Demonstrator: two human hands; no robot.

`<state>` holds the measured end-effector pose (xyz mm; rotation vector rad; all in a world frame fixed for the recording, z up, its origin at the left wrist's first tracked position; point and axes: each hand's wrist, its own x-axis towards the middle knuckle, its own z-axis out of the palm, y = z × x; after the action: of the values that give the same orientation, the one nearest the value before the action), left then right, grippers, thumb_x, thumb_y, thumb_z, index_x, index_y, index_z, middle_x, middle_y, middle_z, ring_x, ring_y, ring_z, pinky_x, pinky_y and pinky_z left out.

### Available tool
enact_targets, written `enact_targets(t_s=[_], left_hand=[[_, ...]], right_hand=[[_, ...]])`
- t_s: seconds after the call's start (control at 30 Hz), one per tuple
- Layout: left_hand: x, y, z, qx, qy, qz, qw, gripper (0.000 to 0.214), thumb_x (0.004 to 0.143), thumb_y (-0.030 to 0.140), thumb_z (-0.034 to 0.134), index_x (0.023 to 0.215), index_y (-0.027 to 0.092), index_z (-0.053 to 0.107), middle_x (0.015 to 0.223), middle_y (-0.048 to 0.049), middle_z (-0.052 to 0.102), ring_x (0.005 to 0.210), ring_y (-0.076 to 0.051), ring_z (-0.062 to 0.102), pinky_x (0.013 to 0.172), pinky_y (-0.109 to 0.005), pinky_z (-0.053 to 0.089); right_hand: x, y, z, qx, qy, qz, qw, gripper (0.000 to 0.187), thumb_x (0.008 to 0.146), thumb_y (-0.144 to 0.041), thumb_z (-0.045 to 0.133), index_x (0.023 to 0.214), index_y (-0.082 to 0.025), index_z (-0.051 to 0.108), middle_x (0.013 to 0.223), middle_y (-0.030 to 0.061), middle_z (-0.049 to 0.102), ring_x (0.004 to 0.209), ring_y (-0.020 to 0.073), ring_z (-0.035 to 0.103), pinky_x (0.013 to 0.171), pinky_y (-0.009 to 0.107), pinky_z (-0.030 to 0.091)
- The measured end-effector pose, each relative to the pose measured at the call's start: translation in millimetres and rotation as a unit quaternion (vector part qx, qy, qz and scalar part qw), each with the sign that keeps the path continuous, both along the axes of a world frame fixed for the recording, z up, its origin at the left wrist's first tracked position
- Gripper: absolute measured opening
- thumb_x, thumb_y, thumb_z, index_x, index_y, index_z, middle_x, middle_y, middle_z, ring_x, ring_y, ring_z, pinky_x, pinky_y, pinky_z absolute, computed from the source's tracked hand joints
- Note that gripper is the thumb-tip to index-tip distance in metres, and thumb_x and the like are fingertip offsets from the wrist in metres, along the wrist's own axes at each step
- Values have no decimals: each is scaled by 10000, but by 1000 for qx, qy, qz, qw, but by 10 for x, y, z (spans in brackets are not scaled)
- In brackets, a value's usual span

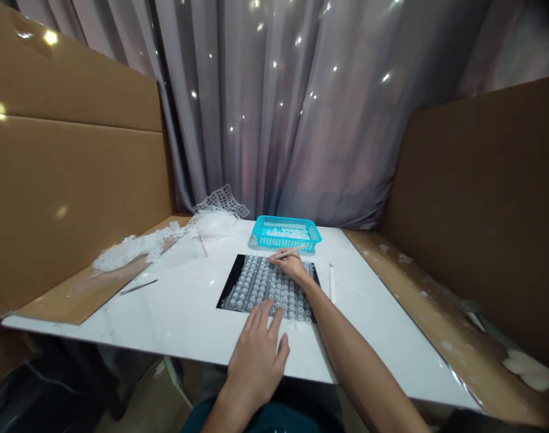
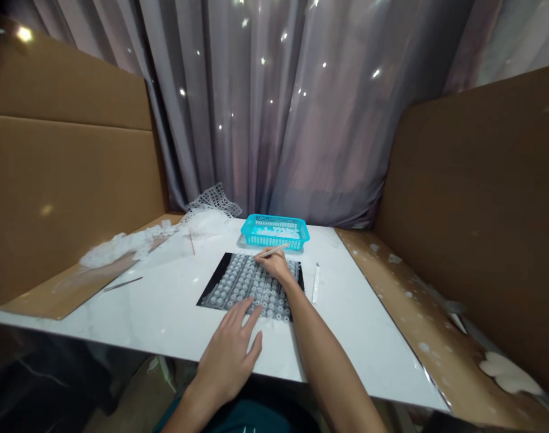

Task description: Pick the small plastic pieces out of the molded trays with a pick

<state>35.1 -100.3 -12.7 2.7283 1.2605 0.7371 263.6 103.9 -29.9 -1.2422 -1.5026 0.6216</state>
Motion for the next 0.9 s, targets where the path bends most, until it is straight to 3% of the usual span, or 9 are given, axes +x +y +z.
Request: enact_targets(t_s=[0.27, 0.9], left_hand=[[3, 0, 24, -21, 0, -4, 1000, 535, 1080, 331, 488, 1610, 255, 490, 1694, -100, 447, 1554, -314, 440, 1280, -527, 386], [-4, -27, 86, -14, 7, 4, 1000, 520, 1076, 335, 495, 1585, 232, 527, 1663, -126, 489, 1555, -301, 449, 1293, -518, 386]], right_hand=[[65, -56, -7, -9, 14, 55, 998, 146, 735, -344, 848, 756, -221, 772, 988, 72, 849, 958, 268, 791, 848, 353, 615], [-11, -72, 27, 34, -26, 91, 995, 104, 789, -277, 791, 721, -217, 741, 926, 85, 841, 914, 259, 800, 821, 342, 609]])
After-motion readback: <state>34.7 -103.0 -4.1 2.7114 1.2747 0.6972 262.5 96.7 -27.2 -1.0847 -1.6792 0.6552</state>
